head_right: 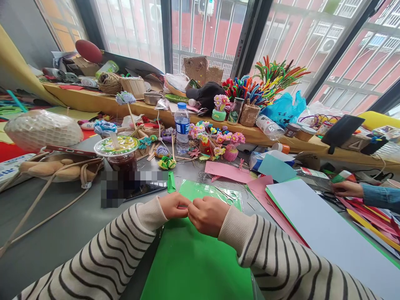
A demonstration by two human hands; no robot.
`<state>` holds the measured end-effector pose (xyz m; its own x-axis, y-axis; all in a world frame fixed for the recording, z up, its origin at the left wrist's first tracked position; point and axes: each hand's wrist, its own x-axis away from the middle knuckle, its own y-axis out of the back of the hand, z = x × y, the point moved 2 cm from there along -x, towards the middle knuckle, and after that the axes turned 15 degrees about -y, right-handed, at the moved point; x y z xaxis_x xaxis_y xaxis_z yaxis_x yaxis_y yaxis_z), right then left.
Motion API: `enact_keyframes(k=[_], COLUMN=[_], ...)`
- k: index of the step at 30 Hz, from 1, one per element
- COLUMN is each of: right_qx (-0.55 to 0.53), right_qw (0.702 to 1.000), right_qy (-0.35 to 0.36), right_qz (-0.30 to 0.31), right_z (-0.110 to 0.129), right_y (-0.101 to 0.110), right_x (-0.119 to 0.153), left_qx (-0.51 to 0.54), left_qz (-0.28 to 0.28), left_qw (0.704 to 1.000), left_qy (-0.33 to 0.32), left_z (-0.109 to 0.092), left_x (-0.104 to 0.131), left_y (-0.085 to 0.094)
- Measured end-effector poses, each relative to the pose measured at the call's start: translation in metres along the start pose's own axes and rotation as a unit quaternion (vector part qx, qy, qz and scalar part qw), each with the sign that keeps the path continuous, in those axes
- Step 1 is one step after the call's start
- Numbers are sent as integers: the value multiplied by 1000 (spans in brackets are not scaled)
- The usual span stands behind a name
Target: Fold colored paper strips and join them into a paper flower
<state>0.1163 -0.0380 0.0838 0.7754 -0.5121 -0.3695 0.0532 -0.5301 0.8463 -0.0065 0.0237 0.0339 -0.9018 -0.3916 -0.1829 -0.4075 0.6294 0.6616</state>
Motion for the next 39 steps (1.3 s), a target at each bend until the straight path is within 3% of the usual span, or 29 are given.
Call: enact_keyframes(k=[3,6,13,17,21,24,27,33,39], right_qx=[-57,-126,-309,-351,-357,-353,-361,-373,-351], right_qw=[998,990,943,921,902,887,872,841,814], right_qy=[-6,-36,-117,-168,-206,-235,-260,-340,-430], right_qz=[26,49,49,-8,-127,-185,-203,-196,-171], right_z=[-8,-17,-23,-16,-2,8,10,-5,-30], right_y=[6,11,26,28,24,19,13,-8,-15], right_x=[-2,-4,-5,-1,6,11,15,22,31], left_qx=[186,345,502,540,561,550,502,338,166], left_qz=[7,19,35,30,18,10,-1,-72,-129], left_qw=[982,938,864,840,827,835,865,938,978], left_qy=[9,38,32,46,24,16,20,9,-4], left_z=[-3,-11,-26,-31,-33,-33,-32,-27,-22], left_x=[5,8,8,9,10,10,9,7,5], left_y=[2,2,-3,-4,-4,-4,-2,5,8])
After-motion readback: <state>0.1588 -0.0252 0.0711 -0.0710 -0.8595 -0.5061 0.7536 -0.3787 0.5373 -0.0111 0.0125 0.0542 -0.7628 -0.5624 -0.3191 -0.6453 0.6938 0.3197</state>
